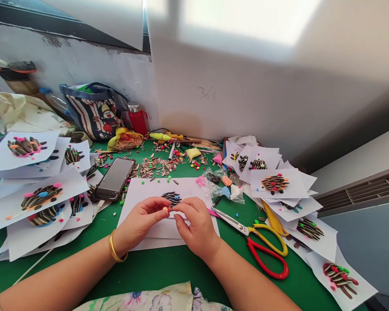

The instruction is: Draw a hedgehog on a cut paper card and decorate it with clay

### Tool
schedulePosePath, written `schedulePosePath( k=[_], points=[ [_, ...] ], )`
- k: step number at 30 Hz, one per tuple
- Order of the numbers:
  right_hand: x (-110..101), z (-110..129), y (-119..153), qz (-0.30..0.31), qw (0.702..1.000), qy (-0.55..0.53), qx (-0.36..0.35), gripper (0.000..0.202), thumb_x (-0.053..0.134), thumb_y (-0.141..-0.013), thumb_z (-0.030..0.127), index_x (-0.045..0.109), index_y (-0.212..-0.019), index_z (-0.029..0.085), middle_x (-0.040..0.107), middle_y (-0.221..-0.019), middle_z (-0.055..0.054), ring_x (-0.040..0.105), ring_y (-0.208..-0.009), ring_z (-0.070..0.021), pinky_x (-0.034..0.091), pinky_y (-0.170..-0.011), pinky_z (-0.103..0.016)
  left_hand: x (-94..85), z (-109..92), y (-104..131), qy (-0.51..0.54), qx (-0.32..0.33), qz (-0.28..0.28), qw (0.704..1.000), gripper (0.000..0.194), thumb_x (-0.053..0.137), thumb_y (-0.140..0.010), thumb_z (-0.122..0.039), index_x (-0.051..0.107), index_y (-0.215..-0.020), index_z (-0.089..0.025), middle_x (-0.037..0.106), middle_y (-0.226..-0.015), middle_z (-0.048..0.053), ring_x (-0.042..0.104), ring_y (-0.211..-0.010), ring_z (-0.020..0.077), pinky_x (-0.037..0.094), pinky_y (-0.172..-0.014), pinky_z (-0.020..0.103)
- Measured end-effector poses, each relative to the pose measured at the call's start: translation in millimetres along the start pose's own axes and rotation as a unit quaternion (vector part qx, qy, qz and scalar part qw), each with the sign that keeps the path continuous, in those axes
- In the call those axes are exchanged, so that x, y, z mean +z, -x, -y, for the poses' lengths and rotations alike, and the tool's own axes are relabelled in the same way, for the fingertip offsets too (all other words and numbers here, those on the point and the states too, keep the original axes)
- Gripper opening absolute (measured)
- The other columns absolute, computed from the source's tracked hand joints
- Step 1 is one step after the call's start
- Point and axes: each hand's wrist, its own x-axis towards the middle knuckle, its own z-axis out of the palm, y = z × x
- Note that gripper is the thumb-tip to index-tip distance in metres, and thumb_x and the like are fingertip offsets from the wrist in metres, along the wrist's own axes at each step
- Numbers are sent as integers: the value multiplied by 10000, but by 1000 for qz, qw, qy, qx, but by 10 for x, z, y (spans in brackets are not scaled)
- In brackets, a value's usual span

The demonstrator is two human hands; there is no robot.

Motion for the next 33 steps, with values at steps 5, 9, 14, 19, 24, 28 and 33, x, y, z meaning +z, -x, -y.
schedulePosePath(
  k=[5, 9, 14, 19, 24, 28, 33],
  points=[
    [2, -8, 6, 17, 1000, -16, -13, 249, 621, -876, 162, 645, -1108, 249, 624, -956, -56, 599, -901, -207, 510, -781, -375, 18, -37, 26, -79, -2, 45, 996, 335, 728, -761, -482, 648, -751, -157, 601, -658, -11, 524, -619, 115, 450, -630, 253],
    [16, -15, -1, 48, 997, -14, -53, 211, 667, -881, 225, 668, -1089, 256, 645, -897, -43, 593, -829, -194, 502, -722, -356, 26, -27, 32, -101, -7, 64, 993, 399, 728, -713, -540, 603, -681, -162, 548, -602, -26, 473, -575, 108, 403, -573, 239],
    [17, -13, -11, 54, 997, -3, -54, 155, 630, -926, 275, 696, -1066, 259, 667, -869, -47, 603, -812, -190, 500, -716, -356, 28, 4, 33, -163, 3, 71, 984, 388, 665, -756, -541, 621, -647, -172, 569, -588, -9, 492, -581, 125, 399, -574, 246],
    [21, 6, -17, 67, 997, -6, -44, 108, 624, -928, 267, 708, -993, 251, 663, -834, -45, 598, -792, -190, 495, -704, -353, 24, 33, 37, -215, 39, 79, 973, 409, 581, -842, -523, 639, -637, -174, 599, -594, 5, 515, -586, 131, 411, -588, 247],
    [67, -18, -18, 54, 998, -30, -19, 56, 619, -910, 220, 663, -934, 244, 680, -840, -33, 616, -800, -186, 505, -734, -350, -94, 15, -43, -299, 100, 25, 949, 395, 458, -931, -470, 662, -752, -184, 636, -704, 19, 570, -691, 159, 445, -671, 273],
    [101, -84, -77, 54, 997, -30, 48, 68, 592, -904, 189, 641, -922, 232, 695, -857, -28, 632, -812, -183, 516, -753, -334, -303, -24, -203, -404, 138, -90, 900, 184, 598, -867, -363, 657, -841, -190, 630, -818, 25, 574, -778, 183, 446, -714, 299],
    [131, -201, -319, 86, 994, 23, 58, 70, 639, -894, 194, 693, -923, 228, 692, -877, -37, 625, -850, -196, 499, -772, -339, -443, 6, -320, -528, 161, -87, 829, 73, 626, -853, -225, 686, -822, -196, 606, -879, 45, 570, -848, 198, 436, -744, 314]
  ],
)
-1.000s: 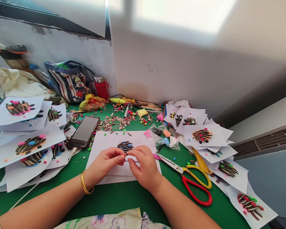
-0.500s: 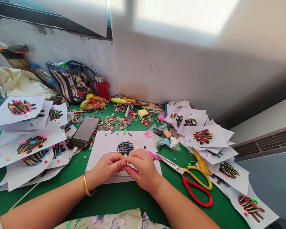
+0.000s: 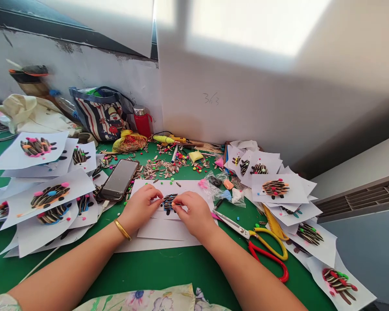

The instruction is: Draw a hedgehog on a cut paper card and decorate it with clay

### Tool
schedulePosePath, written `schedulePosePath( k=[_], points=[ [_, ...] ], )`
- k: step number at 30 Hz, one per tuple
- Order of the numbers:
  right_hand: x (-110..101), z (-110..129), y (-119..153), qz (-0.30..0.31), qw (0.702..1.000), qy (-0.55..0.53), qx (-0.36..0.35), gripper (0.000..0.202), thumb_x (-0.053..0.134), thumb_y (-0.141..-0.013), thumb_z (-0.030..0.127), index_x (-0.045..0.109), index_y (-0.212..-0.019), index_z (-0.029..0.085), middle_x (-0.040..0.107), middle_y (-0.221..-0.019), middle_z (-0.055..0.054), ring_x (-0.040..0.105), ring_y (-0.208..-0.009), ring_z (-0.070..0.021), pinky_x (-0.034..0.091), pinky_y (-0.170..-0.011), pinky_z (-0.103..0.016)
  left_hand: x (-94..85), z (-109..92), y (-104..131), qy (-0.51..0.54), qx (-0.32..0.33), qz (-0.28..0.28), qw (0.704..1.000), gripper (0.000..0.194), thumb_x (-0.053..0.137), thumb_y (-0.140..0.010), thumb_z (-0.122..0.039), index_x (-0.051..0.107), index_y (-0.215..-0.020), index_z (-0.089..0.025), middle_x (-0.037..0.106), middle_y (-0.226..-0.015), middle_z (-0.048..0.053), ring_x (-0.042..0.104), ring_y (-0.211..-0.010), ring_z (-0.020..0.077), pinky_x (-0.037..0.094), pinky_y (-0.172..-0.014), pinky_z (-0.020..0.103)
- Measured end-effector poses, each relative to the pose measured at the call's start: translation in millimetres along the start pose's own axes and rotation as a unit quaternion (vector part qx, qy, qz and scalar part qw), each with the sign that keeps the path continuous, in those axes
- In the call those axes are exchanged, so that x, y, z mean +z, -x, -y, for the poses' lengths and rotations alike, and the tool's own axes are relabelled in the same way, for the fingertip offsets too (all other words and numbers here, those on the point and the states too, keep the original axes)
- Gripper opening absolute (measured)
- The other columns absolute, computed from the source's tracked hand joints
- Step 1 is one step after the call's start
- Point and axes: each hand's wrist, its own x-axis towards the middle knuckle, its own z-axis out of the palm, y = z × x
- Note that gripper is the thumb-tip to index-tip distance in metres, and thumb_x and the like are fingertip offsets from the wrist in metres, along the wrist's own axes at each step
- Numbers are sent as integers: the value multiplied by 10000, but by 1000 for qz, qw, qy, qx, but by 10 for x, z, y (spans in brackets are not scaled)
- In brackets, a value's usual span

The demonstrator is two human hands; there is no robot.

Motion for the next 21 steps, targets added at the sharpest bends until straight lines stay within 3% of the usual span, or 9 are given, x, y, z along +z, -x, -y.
schedulePosePath(
  k=[7, 21],
  points=[
    [144, -148, -346, 51, 987, 148, -20, 66, 718, -851, 227, 781, -866, 243, 628, -796, -39, 575, -809, -194, 426, -715, -323, 71, 2, 17, -56, 17, 11, 998, 99, 619, -875, -212, 715, -855, -197, 619, -886, 56, 581, -831, 199, 436, -739, 317],
    [251, -60, -405, 99, 977, 188, 4, 81, 717, -857, 244, 795, -873, 259, 646, -814, -44, 572, -838, -201, 398, -724, -325, 74, -17, 15, -85, 7, 23, 996, 156, 589, -885, -218, 733, -828, -207, 648, -885, 62, 594, -840, 212, 414, -747, 331]
  ],
)
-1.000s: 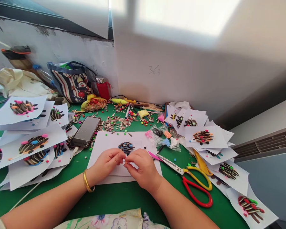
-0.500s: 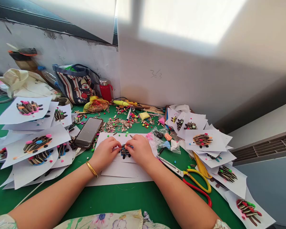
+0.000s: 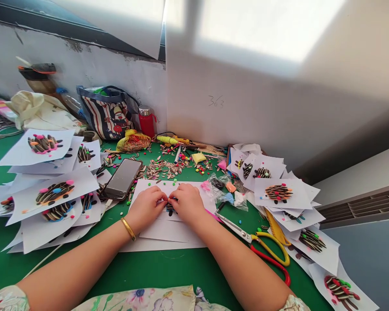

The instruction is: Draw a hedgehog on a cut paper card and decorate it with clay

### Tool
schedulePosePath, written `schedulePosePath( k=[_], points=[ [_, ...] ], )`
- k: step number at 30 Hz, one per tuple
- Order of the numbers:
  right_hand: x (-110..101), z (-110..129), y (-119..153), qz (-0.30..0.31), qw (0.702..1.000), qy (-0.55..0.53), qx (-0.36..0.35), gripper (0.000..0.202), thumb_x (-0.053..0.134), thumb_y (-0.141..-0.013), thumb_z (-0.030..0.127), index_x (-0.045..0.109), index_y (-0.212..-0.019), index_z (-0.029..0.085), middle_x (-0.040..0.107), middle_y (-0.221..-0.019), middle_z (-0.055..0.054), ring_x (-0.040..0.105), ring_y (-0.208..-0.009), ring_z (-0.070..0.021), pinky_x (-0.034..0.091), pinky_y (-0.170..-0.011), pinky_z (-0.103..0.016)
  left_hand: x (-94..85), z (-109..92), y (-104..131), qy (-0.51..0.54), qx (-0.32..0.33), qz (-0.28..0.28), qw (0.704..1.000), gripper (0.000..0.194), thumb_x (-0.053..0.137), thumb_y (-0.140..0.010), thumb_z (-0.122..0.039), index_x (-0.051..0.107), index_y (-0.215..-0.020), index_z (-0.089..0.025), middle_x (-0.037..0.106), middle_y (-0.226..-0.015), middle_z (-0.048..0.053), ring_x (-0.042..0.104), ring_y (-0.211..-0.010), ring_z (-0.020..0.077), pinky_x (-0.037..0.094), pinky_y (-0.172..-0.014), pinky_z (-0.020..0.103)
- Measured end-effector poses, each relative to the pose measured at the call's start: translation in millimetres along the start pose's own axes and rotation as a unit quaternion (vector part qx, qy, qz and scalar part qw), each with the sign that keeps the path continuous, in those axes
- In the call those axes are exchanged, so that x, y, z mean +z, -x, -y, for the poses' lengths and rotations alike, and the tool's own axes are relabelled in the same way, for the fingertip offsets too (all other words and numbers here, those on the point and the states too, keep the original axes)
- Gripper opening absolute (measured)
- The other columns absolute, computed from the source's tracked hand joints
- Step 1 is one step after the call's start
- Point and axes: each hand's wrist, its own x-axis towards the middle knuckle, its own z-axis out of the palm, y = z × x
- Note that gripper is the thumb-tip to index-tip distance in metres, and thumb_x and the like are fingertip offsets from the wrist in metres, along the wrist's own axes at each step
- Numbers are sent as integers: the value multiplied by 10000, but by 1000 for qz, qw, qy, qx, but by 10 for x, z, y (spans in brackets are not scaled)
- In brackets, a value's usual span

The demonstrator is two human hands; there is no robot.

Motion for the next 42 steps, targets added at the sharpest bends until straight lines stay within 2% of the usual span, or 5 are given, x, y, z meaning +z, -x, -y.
schedulePosePath(
  k=[6, 13, 23, 31, 42],
  points=[
    [-71, -22, 13, -16, 999, -42, 8, 90, 720, -847, 232, 785, -908, 225, 666, -842, -51, 600, -870, -212, 433, -767, -333, -5, 2, -5, -2, 1, -3, 1000, 139, 604, -880, -230, 735, -843, -205, 654, -883, 59, 595, -841, 211, 412, -749, 332],
    [-543, -364, 252, -100, 984, -110, 102, 168, 582, -924, 256, 744, -943, 216, 663, -881, -46, 608, -884, -197, 457, -784, -319, -39, 0, 10, 39, -8, -18, 999, 78, 638, -853, -217, 710, -824, -214, 636, -886, 44, 597, -848, 206, 430, -739, 323],
    [-585, -479, 715, 121, 987, -32, 99, 72, 731, -801, 267, 749, -863, 238, 659, -889, -28, 604, -883, -198, 408, -780, -314, -62, -106, 77, 118, 32, -82, 989, 74, 600, -864, -200, 670, -838, -207, 599, -847, 28, 563, -801, 179, 438, -716, 313],
    [-572, -364, 718, 107, 990, 7, 91, 165, 625, -802, 110, 713, -889, 218, 672, -885, -25, 596, -914, -189, 374, -805, -306, -47, -111, 92, 150, 34, -99, 983, 72, 597, -867, -205, 662, -838, -208, 583, -836, 23, 552, -807, 176, 452, -728, 315],
    [-561, -419, 717, 119, 989, -21, 86, 86, 707, -834, 285, 737, -898, 237, 671, -861, -20, 600, -871, -190, 391, -774, -291, -38, -94, 78, 165, 32, -91, 982, 85, 586, -881, -243, 652, -833, -220, 586, -824, 21, 564, -813, 186, 458, -715, 313]
  ],
)
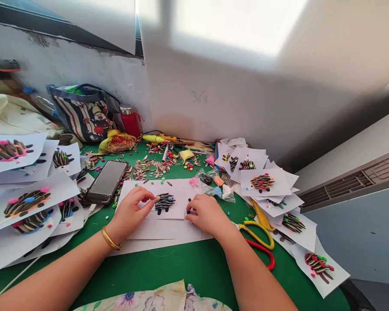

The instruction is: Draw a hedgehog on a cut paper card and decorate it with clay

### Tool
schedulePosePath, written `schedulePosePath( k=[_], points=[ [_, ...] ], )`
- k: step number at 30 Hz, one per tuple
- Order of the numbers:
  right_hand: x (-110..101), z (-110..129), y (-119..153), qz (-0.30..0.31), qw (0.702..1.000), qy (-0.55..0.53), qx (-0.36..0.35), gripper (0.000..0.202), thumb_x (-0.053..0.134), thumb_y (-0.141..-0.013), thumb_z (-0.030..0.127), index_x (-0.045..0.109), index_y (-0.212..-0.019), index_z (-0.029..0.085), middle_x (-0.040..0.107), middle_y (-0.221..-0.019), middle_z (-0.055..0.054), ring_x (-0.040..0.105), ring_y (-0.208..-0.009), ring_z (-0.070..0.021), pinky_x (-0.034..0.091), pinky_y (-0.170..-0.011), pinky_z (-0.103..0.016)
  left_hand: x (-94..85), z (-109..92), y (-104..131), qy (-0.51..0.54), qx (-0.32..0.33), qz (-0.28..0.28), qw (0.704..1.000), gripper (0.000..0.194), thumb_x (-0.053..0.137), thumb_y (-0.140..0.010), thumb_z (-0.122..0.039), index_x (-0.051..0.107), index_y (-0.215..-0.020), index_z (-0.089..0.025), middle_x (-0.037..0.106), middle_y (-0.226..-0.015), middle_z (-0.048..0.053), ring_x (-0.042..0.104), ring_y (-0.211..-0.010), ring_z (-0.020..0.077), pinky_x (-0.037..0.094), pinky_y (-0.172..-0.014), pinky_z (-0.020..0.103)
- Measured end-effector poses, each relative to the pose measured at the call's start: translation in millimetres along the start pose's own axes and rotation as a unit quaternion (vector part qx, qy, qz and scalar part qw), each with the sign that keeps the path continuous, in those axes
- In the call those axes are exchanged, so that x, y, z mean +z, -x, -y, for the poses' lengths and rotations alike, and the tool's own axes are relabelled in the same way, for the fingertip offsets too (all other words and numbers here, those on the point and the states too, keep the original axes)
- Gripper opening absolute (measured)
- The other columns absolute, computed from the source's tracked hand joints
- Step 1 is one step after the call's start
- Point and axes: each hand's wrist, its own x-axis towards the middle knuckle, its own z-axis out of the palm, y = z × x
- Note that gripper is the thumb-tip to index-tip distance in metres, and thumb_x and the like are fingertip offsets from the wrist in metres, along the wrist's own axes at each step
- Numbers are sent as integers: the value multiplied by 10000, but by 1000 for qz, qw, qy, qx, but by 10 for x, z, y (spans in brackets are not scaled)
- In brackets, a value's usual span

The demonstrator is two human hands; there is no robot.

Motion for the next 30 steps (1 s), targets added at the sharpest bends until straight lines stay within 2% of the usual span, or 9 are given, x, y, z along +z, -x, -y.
schedulePosePath(
  k=[3, 6, 8, 11, 15, 20, 23, 27, 30],
  points=[
    [-91, -89, -25, -31, 999, -16, 26, 179, 583, -921, 301, 738, -860, 235, 674, -869, -26, 603, -850, -177, 405, -749, -275, 3, -6, -2, 7, -2, -1, 1000, 87, 590, -879, -250, 652, -825, -222, 596, -834, 25, 568, -823, 190, 457, -689, 307],
    [-270, -295, -42, -106, 989, 24, 101, 258, 503, -949, 284, 727, -835, 226, 680, -880, -39, 609, -871, -190, 402, -736, -276, 3, -14, -6, 14, -1, 0, 1000, 90, 589, -879, -251, 650, -820, -221, 598, -837, 26, 567, -825, 189, 458, -684, 307],
    [-415, -469, -39, -167, 969, 68, 166, 244, 505, -945, 298, 737, -919, 226, 687, -923, -52, 610, -871, -202, 395, -715, -286, 3, -16, -8, 17, 1, 0, 1000, 93, 588, -879, -251, 650, -818, -219, 598, -836, 25, 566, -823, 186, 460, -693, 311],
    [-605, -682, -36, -199, 943, 137, 229, 264, 503, -936, 298, 758, -978, 246, 687, -975, -66, 606, -906, -219, 387, -725, -305, 2, -17, -5, 20, 4, 0, 1000, 101, 583, -883, -259, 653, -824, -216, 607, -849, 29, 567, -829, 185, 463, -697, 313],
    [-688, -770, -120, -162, 935, 191, 250, 244, 547, -918, 318, 770, -995, 259, 665, -1049, -89, 581, -1030, -258, 395, -811, -346, -3, -16, -4, 19, 6, -3, 1000, 127, 580, -891, -285, 653, -815, -213, 613, -843, 36, 566, -835, 190, 462, -689, 312],
    [-601, -726, -311, -127, 931, 229, 254, 297, 582, -909, 438, 780, -1012, 241, 629, -1109, -141, 538, -1080, -321, 407, -828, -405, -32, 14, -35, 36, -7, -40, 999, 119, 577, -888, -270, 650, -815, -210, 604, -824, 29, 558, -809, 175, 474, -731, 313],
    [-591, -718, -357, -121, 934, 223, 252, 278, 554, -928, 379, 790, -995, 248, 628, -1097, -141, 538, -1072, -312, 410, -830, -401, -57, 31, -58, 48, -19, -68, 996, 122, 570, -884, -267, 644, -808, -207, 612, -827, 26, 558, -795, 167, 475, -750, 315],
    [-677, -721, -296, -126, 938, 207, 249, 291, 507, -943, 305, 784, -1015, 258, 636, -1102, -121, 554, -1053, -289, 404, -800, -373, -68, 30, -63, 55, -32, -77, 995, 123, 575, -875, -276, 640, -796, -209, 617, -822, 20, 557, -783, 165, 473, -742, 311],
    [-729, -702, -207, -93, 946, 192, 244, 261, 534, -930, 319, 784, -984, 268, 650, -1066, -98, 576, -1028, -267, 391, -771, -349, -53, 25, -55, 60, -29, -73, 995, 124, 575, -879, -279, 640, -799, -210, 612, -819, 17, 558, -784, 164, 472, -745, 308]
  ],
)
